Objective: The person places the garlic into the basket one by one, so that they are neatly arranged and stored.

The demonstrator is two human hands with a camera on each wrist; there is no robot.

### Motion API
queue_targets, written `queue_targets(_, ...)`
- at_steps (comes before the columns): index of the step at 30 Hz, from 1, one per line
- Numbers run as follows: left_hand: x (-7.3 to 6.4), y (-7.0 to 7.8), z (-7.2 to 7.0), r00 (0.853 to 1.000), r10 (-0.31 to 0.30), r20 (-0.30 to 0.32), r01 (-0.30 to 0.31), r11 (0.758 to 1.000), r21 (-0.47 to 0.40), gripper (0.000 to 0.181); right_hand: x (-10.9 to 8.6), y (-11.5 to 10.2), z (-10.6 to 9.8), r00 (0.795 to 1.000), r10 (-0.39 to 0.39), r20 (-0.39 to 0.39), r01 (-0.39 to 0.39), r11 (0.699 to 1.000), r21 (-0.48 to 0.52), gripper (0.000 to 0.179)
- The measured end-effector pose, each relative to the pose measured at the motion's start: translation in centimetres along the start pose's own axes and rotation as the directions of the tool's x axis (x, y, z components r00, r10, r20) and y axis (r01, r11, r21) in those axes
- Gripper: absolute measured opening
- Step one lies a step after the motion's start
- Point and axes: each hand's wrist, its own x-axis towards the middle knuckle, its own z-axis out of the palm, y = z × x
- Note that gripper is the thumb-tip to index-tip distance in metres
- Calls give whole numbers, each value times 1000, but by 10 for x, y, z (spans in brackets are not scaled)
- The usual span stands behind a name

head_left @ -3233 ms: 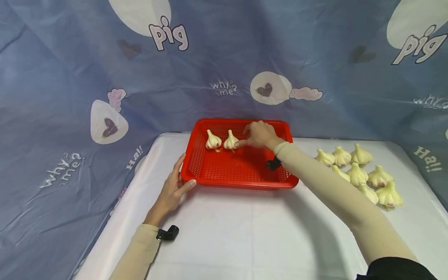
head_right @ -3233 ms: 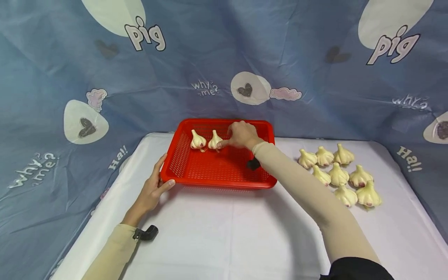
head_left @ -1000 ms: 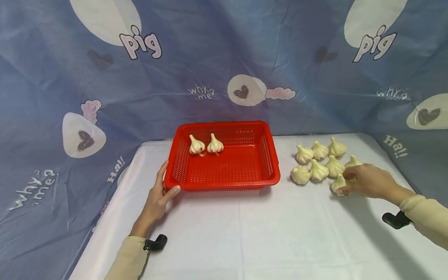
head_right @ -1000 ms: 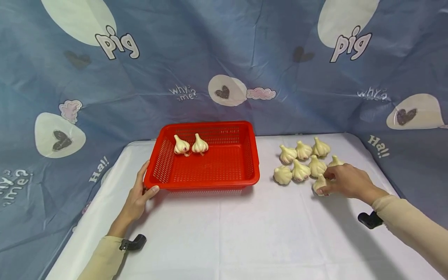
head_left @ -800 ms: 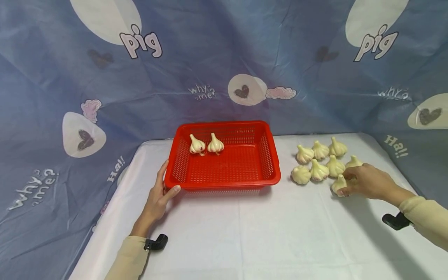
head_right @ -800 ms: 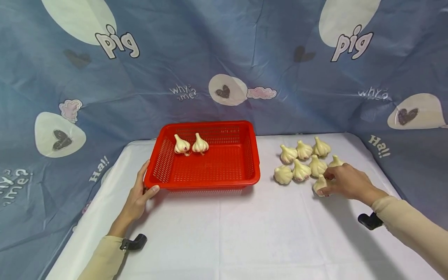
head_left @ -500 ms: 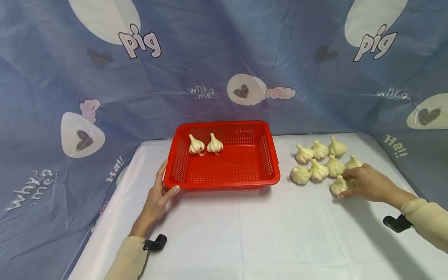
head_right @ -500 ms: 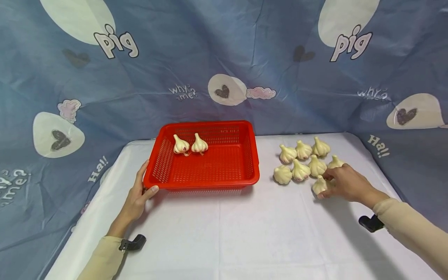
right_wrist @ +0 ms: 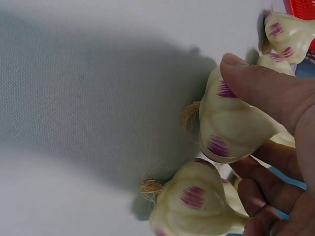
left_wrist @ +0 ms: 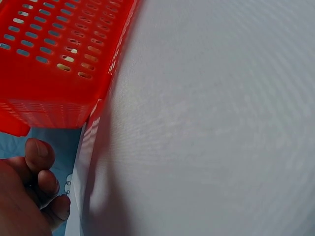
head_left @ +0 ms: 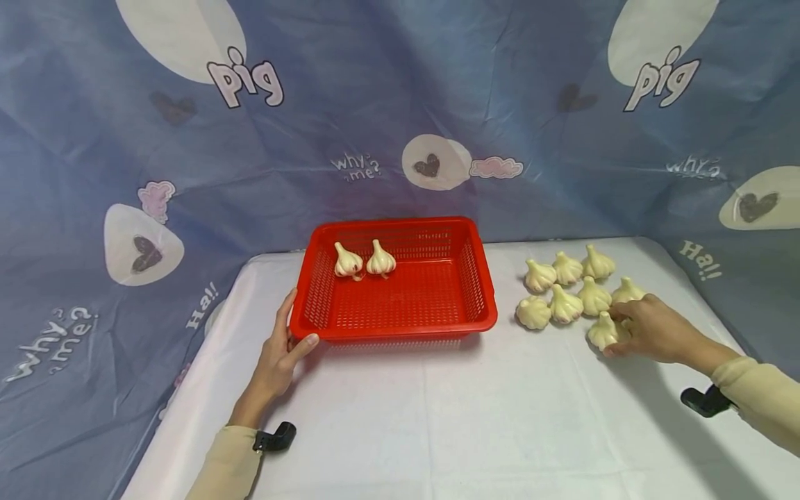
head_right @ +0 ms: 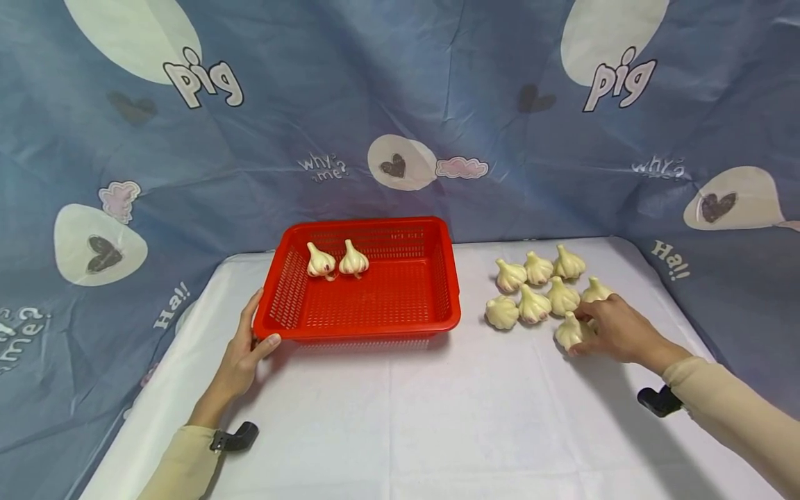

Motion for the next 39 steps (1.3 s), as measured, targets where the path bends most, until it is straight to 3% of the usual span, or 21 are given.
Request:
queue_targets(8, 0, 1, -1, 1000, 6, 5, -6, 1000, 1, 88, -3, -1, 2, 999, -16, -44, 17, 1000, 16, 49)
queue_targets(18, -2, 0, 0, 1000, 6, 1, -6, 1000, 4, 87, -1, -4, -1, 994, 101, 32, -100, 995, -5, 57)
queue_targets(33, -2, 1, 0, 1000, 9, 1, -9, 1000, 3, 87, 12, -15, -8, 974, 201, -101, -197, 979, 43, 64)
queue_targets(39, -1, 2, 0, 1000, 15, -4, -15, 1000, 4, 87, 23, -23, -12, 976, 198, -95, -192, 979, 61, 63)
